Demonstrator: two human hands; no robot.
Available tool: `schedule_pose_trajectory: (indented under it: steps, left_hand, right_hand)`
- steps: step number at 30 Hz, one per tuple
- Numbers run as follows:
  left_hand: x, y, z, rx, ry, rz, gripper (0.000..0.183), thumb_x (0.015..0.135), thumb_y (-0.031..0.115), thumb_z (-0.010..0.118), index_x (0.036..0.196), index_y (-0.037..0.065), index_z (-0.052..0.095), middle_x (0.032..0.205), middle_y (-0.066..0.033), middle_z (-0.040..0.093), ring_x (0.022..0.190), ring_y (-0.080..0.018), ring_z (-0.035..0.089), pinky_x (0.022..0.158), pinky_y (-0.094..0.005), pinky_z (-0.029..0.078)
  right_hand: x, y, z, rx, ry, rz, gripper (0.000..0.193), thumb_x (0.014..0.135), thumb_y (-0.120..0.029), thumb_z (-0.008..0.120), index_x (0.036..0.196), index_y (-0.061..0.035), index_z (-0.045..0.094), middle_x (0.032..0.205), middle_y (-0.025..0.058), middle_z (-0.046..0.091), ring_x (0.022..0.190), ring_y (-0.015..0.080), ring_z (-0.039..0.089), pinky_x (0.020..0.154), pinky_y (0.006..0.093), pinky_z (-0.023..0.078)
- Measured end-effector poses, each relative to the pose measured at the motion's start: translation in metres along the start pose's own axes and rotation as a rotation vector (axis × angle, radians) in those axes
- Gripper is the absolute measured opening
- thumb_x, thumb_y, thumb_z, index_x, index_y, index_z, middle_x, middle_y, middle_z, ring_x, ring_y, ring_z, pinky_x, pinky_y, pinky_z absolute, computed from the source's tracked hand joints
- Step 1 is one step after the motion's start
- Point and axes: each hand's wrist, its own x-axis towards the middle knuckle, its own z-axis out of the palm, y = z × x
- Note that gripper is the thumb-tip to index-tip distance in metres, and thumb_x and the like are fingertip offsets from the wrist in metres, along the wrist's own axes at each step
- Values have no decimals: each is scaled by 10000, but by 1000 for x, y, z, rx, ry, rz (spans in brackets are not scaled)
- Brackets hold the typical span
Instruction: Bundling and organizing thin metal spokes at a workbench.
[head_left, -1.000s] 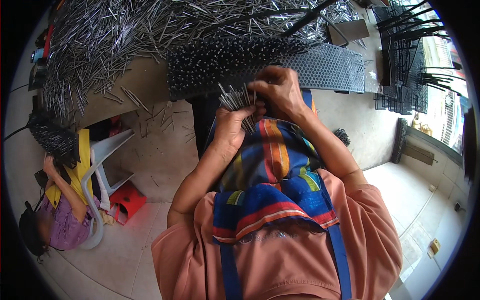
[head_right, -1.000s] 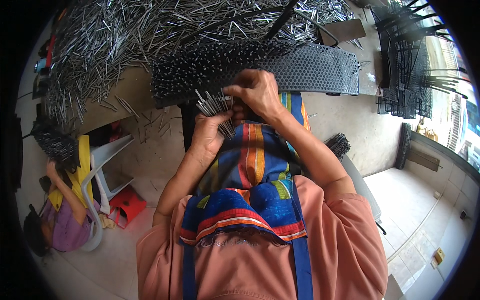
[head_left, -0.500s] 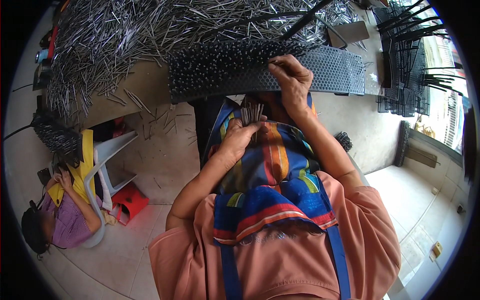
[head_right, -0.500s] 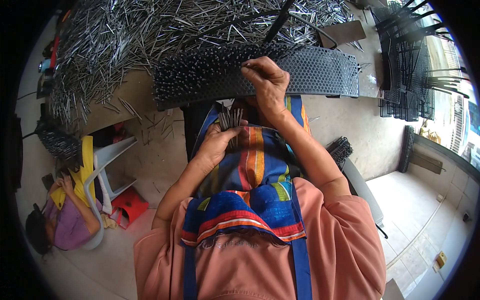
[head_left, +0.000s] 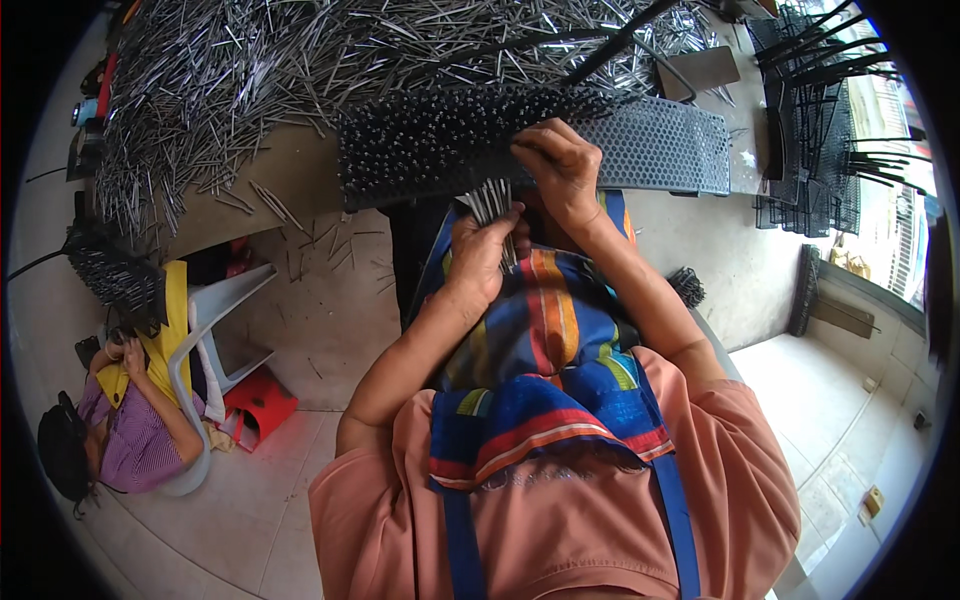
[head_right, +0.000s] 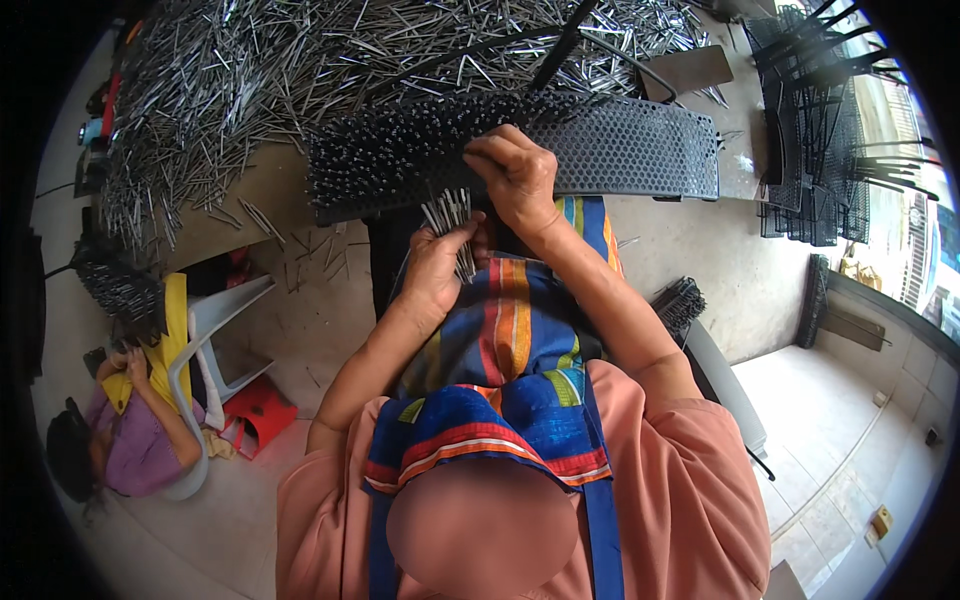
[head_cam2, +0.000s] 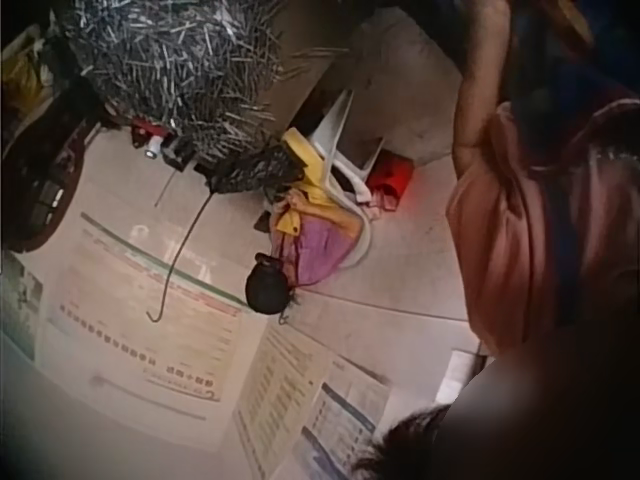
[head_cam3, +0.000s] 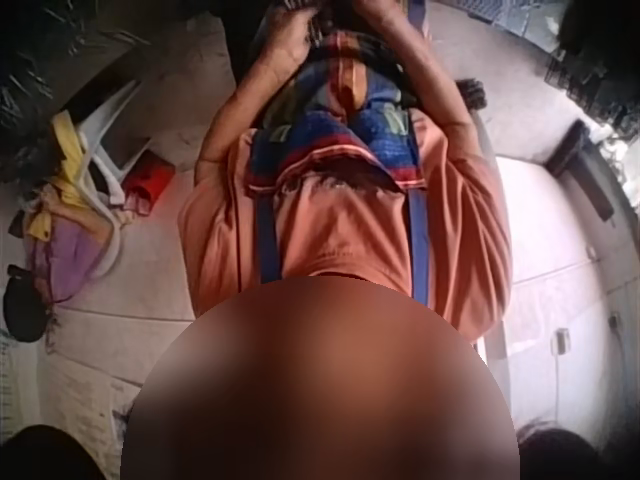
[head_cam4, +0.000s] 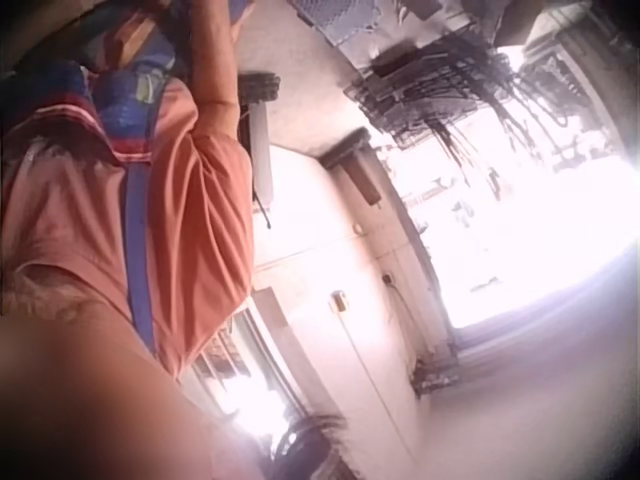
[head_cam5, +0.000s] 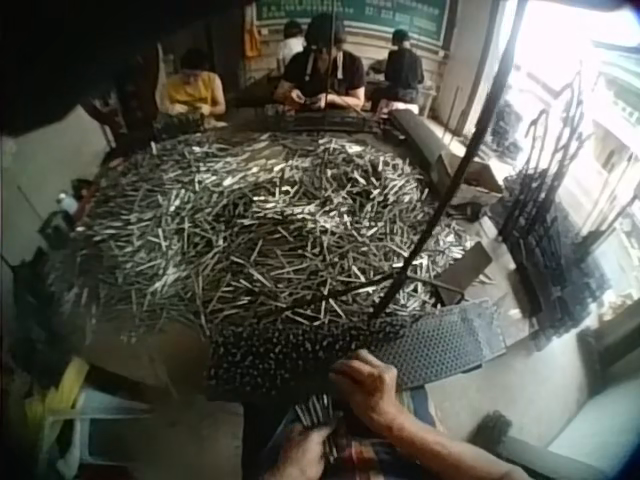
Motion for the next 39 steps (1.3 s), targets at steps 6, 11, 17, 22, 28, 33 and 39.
schedule_pose_trajectory:
  steps: [6,11,17,22,28,33,39]
  left_hand:
    - [-2,-5,3,-3,-49,48,119,890,56,620,1005,46,653,826,-99,696,688,-192,685,618,-310,570]
    - [-11,-8,1,-33,-54,91,148,906,42,595,1047,27,636,870,-132,712,713,-211,700,646,-321,583]
    - [-15,-3,-4,-49,-13,123,152,901,30,601,1042,20,658,884,-119,717,720,-194,694,639,-303,556]
    - [-18,3,-1,-56,-36,111,148,888,16,594,1022,28,658,869,-115,714,695,-192,687,620,-297,556]
    - [-12,-3,-2,-106,-48,53,164,870,-10,603,1017,18,669,870,-118,721,695,-202,697,632,-300,565]
    - [-13,2,7,-129,-152,94,202,843,-46,618,1032,15,656,865,-120,720,711,-208,709,653,-322,593]
    - [-12,4,9,-17,-176,14,177,866,-32,611,1028,22,656,889,-113,710,719,-224,715,651,-336,616]
  right_hand:
    - [4,-12,-7,-81,-4,98,122,758,-24,746,875,-34,708,736,85,600,615,213,602,563,308,471]
    - [9,-14,-8,-172,-57,70,96,792,-83,723,888,-78,715,744,83,614,625,289,624,551,359,481]
    - [5,-25,-11,-423,-167,27,230,850,-96,684,1076,-114,719,794,87,646,657,303,642,562,373,491]
    - [2,-28,-16,-457,-215,135,320,895,-154,641,1213,-164,671,860,104,674,688,312,658,575,381,500]
    - [3,-30,-20,-456,-292,167,305,891,-139,635,1193,-132,677,847,119,674,714,309,660,608,352,514]
    - [-11,-25,-35,-97,-252,329,240,827,-90,680,1053,-13,700,799,115,674,675,218,642,605,318,498]
    - [-17,-24,-43,550,-457,972,99,843,-85,692,797,1,675,649,0,592,546,57,511,490,224,385]
